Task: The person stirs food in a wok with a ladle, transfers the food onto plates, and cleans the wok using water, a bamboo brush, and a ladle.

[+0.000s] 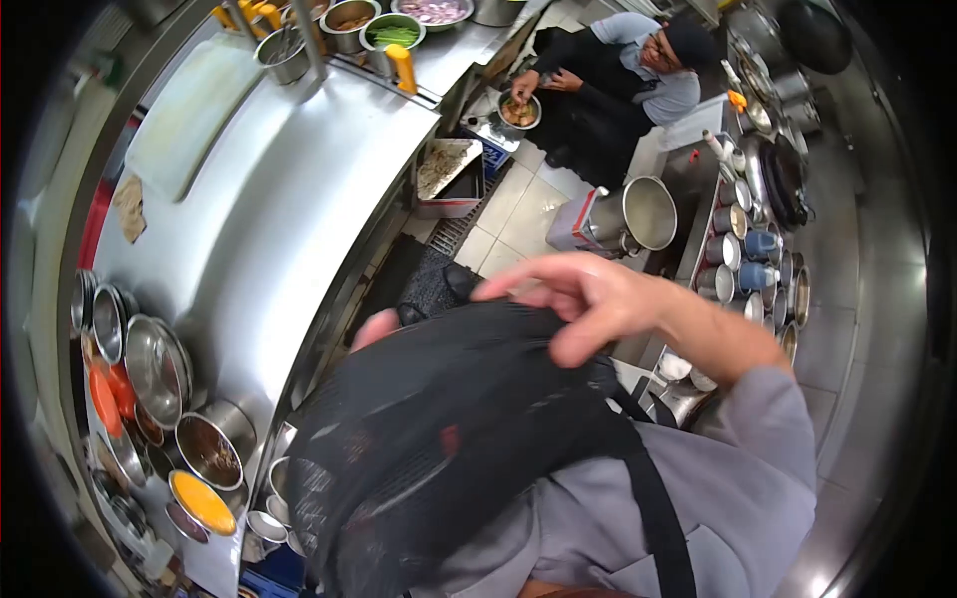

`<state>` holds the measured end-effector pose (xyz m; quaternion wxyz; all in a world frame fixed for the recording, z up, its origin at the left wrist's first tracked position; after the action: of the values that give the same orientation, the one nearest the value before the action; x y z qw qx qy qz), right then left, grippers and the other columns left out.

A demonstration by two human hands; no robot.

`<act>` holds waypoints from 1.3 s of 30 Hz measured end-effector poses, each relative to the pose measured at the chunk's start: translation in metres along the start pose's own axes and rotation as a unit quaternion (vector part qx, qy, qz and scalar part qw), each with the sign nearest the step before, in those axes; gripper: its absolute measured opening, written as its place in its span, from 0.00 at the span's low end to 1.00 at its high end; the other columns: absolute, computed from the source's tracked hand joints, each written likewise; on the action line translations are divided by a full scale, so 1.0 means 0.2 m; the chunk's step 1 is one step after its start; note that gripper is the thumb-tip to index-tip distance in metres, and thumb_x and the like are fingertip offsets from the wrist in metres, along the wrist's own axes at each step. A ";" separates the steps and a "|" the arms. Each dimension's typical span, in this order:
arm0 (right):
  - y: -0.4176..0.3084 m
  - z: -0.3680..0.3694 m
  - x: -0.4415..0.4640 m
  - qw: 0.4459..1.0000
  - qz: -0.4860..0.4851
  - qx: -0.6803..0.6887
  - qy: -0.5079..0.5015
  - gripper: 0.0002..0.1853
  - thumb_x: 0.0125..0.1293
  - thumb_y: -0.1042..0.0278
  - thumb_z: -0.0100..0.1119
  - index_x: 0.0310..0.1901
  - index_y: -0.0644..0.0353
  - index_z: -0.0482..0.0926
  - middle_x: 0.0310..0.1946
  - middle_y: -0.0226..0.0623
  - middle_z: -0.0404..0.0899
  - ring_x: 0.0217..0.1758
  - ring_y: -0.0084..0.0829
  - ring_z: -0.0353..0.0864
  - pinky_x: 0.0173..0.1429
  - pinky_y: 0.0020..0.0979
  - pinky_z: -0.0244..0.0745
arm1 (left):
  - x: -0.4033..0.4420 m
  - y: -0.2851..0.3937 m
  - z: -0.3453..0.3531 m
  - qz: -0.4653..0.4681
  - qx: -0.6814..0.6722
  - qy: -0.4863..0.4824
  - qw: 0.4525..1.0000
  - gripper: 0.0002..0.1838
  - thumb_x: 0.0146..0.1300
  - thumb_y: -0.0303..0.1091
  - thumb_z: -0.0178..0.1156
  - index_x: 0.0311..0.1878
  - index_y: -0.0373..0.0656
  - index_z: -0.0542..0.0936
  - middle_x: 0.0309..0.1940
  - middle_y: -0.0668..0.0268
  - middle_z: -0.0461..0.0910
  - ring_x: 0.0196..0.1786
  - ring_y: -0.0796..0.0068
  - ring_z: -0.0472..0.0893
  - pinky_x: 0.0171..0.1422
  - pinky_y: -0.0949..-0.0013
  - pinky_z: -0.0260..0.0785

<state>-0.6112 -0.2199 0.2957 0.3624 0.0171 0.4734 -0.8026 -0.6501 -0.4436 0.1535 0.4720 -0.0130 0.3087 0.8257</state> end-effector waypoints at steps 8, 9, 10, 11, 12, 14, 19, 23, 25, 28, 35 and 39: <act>-0.40 0.36 0.47 0.929 -0.111 -0.238 -0.260 0.41 0.53 0.44 0.83 0.60 0.68 0.80 0.38 0.42 0.88 0.41 0.28 0.86 0.42 0.29 0.80 | -0.10 0.10 0.02 0.154 0.021 0.162 0.975 0.41 0.72 0.47 0.63 0.80 0.36 0.60 0.74 0.51 0.70 0.76 0.59 0.71 0.81 0.55 0.62; -0.42 0.39 0.50 0.920 -0.120 -0.242 -0.284 0.41 0.53 0.43 0.83 0.60 0.68 0.80 0.38 0.41 0.88 0.41 0.28 0.86 0.42 0.29 0.80 | -0.12 0.11 0.03 0.168 0.025 0.178 0.969 0.41 0.71 0.47 0.63 0.80 0.36 0.60 0.74 0.51 0.70 0.75 0.59 0.71 0.81 0.55 0.62; -0.43 0.43 0.52 0.912 -0.124 -0.246 -0.306 0.41 0.53 0.43 0.83 0.59 0.68 0.80 0.39 0.41 0.88 0.42 0.28 0.86 0.43 0.29 0.80 | -0.14 0.11 0.04 0.179 0.027 0.193 0.964 0.41 0.71 0.47 0.63 0.80 0.36 0.60 0.74 0.51 0.70 0.75 0.59 0.71 0.81 0.55 0.62; -0.44 0.45 0.53 0.906 -0.125 -0.245 -0.322 0.41 0.53 0.43 0.82 0.59 0.68 0.80 0.39 0.41 0.88 0.42 0.28 0.86 0.43 0.29 0.79 | -0.17 0.11 0.05 0.190 0.029 0.206 0.960 0.41 0.71 0.47 0.63 0.79 0.36 0.60 0.74 0.50 0.70 0.75 0.59 0.72 0.81 0.55 0.63; -0.45 0.46 0.54 0.901 -0.126 -0.245 -0.335 0.41 0.53 0.42 0.82 0.59 0.67 0.80 0.39 0.41 0.88 0.42 0.28 0.86 0.43 0.29 0.79 | -0.18 0.11 0.07 0.197 0.032 0.217 0.956 0.41 0.71 0.48 0.63 0.79 0.35 0.60 0.74 0.50 0.71 0.75 0.59 0.72 0.81 0.55 0.63; -0.45 0.46 0.55 0.895 -0.125 -0.242 -0.354 0.41 0.53 0.42 0.82 0.58 0.67 0.81 0.39 0.41 0.88 0.42 0.28 0.86 0.44 0.29 0.79 | -0.22 0.10 0.10 0.210 0.034 0.241 0.947 0.41 0.71 0.48 0.64 0.79 0.35 0.61 0.73 0.50 0.71 0.74 0.59 0.72 0.80 0.55 0.63; -0.49 0.43 0.55 0.887 -0.122 -0.240 -0.374 0.41 0.52 0.40 0.82 0.57 0.66 0.82 0.40 0.41 0.88 0.43 0.29 0.86 0.46 0.29 0.79 | -0.29 0.09 0.16 0.231 0.038 0.282 0.931 0.41 0.70 0.49 0.65 0.78 0.34 0.62 0.72 0.49 0.72 0.73 0.58 0.73 0.80 0.54 0.64; -0.54 0.35 0.54 0.891 -0.121 -0.253 -0.356 0.40 0.51 0.39 0.81 0.56 0.65 0.83 0.40 0.41 0.87 0.44 0.29 0.86 0.47 0.29 0.79 | -0.30 0.09 0.16 0.241 0.038 0.297 0.923 0.41 0.70 0.50 0.65 0.77 0.34 0.63 0.71 0.49 0.73 0.72 0.58 0.74 0.79 0.54 0.65; -0.58 0.30 0.53 0.895 -0.118 -0.263 -0.340 0.40 0.51 0.38 0.81 0.56 0.65 0.83 0.41 0.41 0.87 0.45 0.30 0.86 0.48 0.30 0.78 | -0.31 0.09 0.17 0.246 0.036 0.301 0.921 0.41 0.70 0.50 0.66 0.76 0.33 0.63 0.71 0.49 0.73 0.72 0.58 0.75 0.79 0.54 0.66; -0.62 0.21 0.52 0.903 -0.111 -0.277 -0.308 0.40 0.51 0.37 0.81 0.55 0.64 0.84 0.41 0.40 0.87 0.45 0.30 0.85 0.49 0.30 0.78 | -0.33 0.10 0.16 0.252 0.032 0.310 0.916 0.41 0.69 0.51 0.66 0.76 0.33 0.64 0.70 0.48 0.73 0.71 0.58 0.75 0.78 0.54 0.66; -0.64 0.15 0.63 0.915 -0.059 -0.335 -0.218 0.40 0.50 0.35 0.80 0.53 0.63 0.85 0.42 0.40 0.87 0.47 0.31 0.85 0.51 0.30 0.78 | -0.36 0.16 0.24 0.250 0.030 0.313 0.916 0.42 0.69 0.52 0.67 0.74 0.32 0.65 0.69 0.48 0.75 0.70 0.57 0.77 0.77 0.53 0.68; -0.59 0.16 0.62 0.926 0.009 -0.284 -0.248 0.36 0.56 0.41 0.79 0.55 0.64 0.84 0.41 0.35 0.87 0.45 0.25 0.84 0.48 0.28 0.77 | -0.35 0.20 0.31 0.255 0.026 0.298 0.920 0.42 0.68 0.53 0.68 0.73 0.31 0.66 0.68 0.47 0.75 0.69 0.57 0.78 0.77 0.53 0.69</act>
<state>-0.7632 -0.2810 0.3569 0.4648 -0.2823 0.5763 -0.6101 -0.6260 -0.4786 0.2455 0.1321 -0.1668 0.4492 0.8677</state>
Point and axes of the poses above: each hand's wrist, its own x-axis towards the middle knuckle, its own z-axis out of the palm, y = z × x, the point moved 4 cm from there along x, towards the middle knuckle
